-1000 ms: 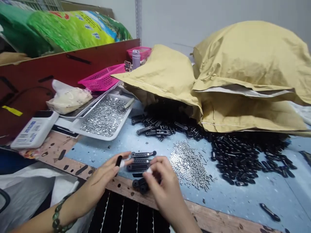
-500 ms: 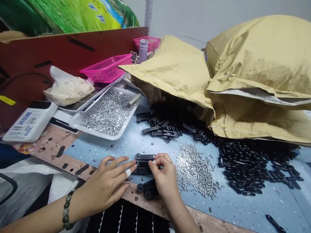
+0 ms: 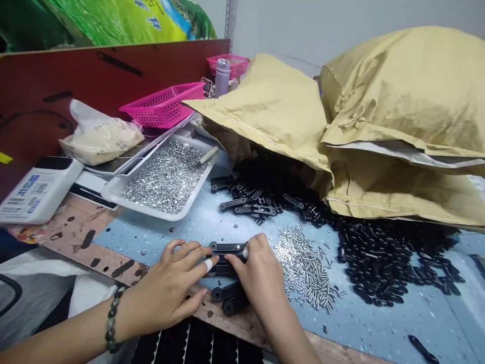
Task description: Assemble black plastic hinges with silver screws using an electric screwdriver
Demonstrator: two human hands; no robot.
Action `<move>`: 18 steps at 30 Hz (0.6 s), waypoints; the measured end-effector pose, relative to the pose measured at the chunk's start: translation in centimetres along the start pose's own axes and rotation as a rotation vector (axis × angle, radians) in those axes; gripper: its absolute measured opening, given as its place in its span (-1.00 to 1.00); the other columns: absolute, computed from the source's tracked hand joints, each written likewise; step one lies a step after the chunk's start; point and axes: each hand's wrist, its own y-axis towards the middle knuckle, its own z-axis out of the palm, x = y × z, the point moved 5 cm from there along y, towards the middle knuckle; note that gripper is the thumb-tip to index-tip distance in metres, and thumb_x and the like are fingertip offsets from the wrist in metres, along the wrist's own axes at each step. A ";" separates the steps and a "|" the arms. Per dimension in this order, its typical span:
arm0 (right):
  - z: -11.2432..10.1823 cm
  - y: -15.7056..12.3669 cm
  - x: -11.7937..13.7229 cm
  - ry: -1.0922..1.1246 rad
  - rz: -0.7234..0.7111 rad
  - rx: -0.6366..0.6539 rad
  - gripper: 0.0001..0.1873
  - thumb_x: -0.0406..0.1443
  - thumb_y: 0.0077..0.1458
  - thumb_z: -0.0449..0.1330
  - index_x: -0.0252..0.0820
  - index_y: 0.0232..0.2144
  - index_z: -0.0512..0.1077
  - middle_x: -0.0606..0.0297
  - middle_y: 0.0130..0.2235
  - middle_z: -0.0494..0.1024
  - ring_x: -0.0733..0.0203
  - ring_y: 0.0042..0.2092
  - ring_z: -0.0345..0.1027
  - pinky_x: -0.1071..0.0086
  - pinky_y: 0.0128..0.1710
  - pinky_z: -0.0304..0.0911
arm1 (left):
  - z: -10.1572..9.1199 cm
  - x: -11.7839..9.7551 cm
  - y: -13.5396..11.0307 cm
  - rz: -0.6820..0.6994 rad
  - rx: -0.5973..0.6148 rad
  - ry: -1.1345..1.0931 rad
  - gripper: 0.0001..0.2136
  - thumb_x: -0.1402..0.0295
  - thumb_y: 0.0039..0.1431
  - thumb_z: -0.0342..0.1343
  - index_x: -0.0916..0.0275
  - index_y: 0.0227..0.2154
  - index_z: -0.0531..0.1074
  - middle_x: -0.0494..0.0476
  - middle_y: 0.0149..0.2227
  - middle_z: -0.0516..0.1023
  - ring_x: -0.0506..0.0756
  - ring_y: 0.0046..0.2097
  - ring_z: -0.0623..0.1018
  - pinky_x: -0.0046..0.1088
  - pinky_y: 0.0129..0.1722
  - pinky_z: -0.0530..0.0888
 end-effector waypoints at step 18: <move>2.9 2.4 -1.1 0.783 0.266 0.243 -0.78 -0.15 -0.02 0.24 -0.18 -0.43 0.37 0.41 -0.53 0.36 0.31 -0.54 0.27 0.47 -0.59 0.20 | 0.5 1.2 0.0 -0.036 -0.088 -0.042 -0.67 0.45 0.25 -0.07 0.21 0.07 0.29 0.13 0.06 0.41 0.23 0.08 0.31 -0.14 0.01 0.16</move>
